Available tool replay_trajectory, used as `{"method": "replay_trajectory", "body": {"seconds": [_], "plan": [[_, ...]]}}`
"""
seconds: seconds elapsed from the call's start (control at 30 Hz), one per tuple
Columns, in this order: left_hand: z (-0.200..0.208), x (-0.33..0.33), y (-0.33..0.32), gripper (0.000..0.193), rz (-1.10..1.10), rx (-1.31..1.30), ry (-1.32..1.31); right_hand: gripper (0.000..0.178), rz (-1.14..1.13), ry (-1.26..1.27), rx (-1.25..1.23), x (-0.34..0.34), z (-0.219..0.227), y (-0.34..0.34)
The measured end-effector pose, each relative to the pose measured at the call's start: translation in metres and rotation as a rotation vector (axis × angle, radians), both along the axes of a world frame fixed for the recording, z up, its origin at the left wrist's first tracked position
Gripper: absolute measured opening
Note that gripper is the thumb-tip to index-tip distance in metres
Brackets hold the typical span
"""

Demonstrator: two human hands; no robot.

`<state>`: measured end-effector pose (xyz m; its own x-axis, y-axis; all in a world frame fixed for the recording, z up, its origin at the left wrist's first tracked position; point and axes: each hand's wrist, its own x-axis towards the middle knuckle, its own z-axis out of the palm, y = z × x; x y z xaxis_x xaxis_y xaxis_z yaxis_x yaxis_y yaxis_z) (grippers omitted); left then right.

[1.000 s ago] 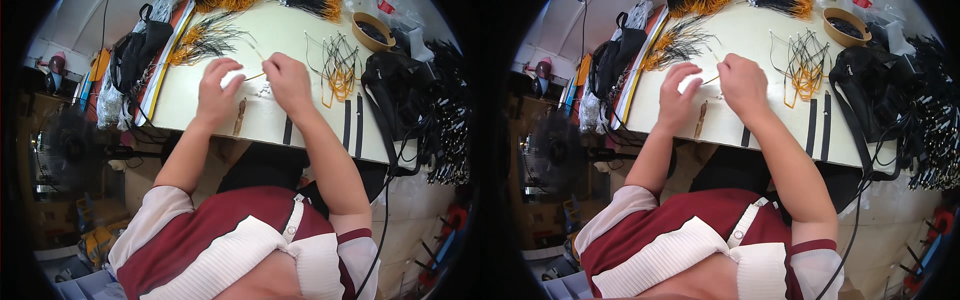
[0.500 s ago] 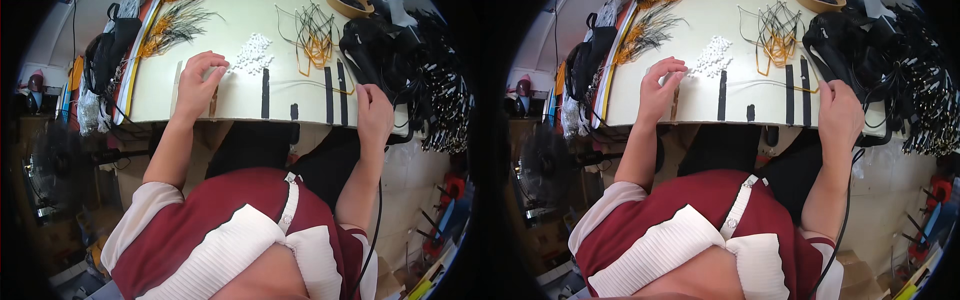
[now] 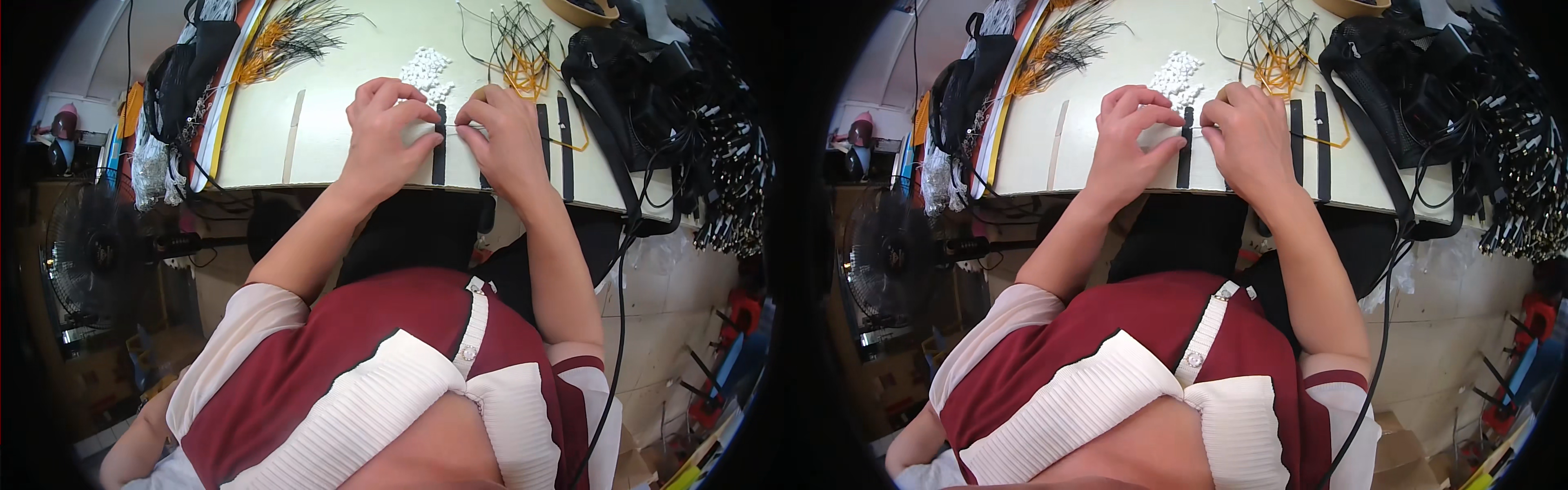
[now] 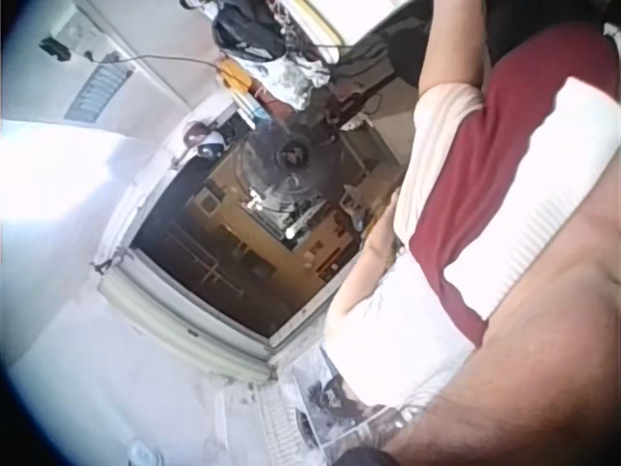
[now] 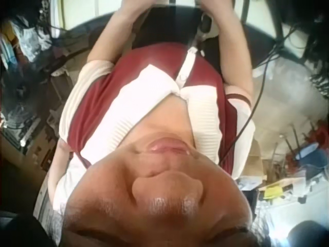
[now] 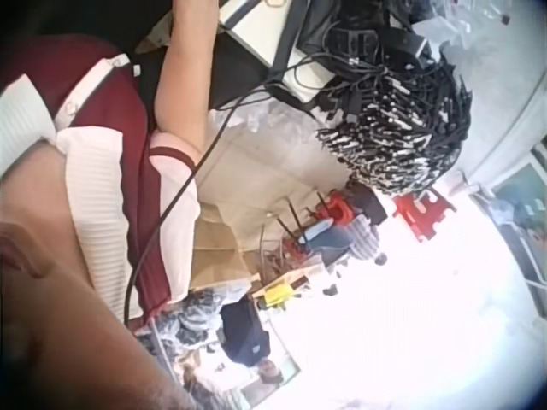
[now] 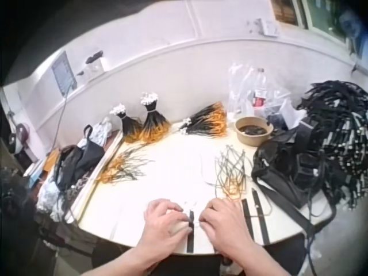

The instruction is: The person threads small beads and decorative components onto thin wires by hand at a workshop table, creating finished parts.

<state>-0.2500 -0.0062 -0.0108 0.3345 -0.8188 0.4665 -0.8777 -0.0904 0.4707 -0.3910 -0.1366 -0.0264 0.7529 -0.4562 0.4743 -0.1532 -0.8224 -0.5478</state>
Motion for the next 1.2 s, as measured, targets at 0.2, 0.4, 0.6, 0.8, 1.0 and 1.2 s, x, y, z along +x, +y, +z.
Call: {"method": "replay_trajectory", "body": {"seconds": [0.2, 0.4, 0.6, 0.8, 1.0, 1.2], "plan": [[-0.005, 0.0, -0.01, 0.016, -0.021, 0.011, 0.031, 0.006, 0.005, 0.007, 0.034, 0.001, 0.0, -0.001], [-0.002, -0.001, -0.009, 0.012, -0.063, -0.128, 0.034, 0.006, -0.017, -0.014, 0.157, -0.004, 0.013, 0.009], [0.006, 0.009, -0.002, 0.014, -0.114, -0.198, -0.106, 0.006, 0.004, -0.145, 0.482, -0.003, 0.009, 0.011], [0.005, 0.038, 0.007, 0.011, 0.143, 0.029, 0.011, 0.007, -0.013, -0.166, 0.367, -0.004, 0.008, 0.007], [0.0, 0.027, -0.009, 0.011, 0.037, 0.047, -0.017, 0.007, -0.001, -0.147, 0.377, -0.004, 0.008, 0.006], [-0.001, 0.03, -0.015, 0.008, 0.009, 0.087, -0.087, 0.007, -0.005, -0.176, 0.371, -0.004, 0.006, 0.006]]}}
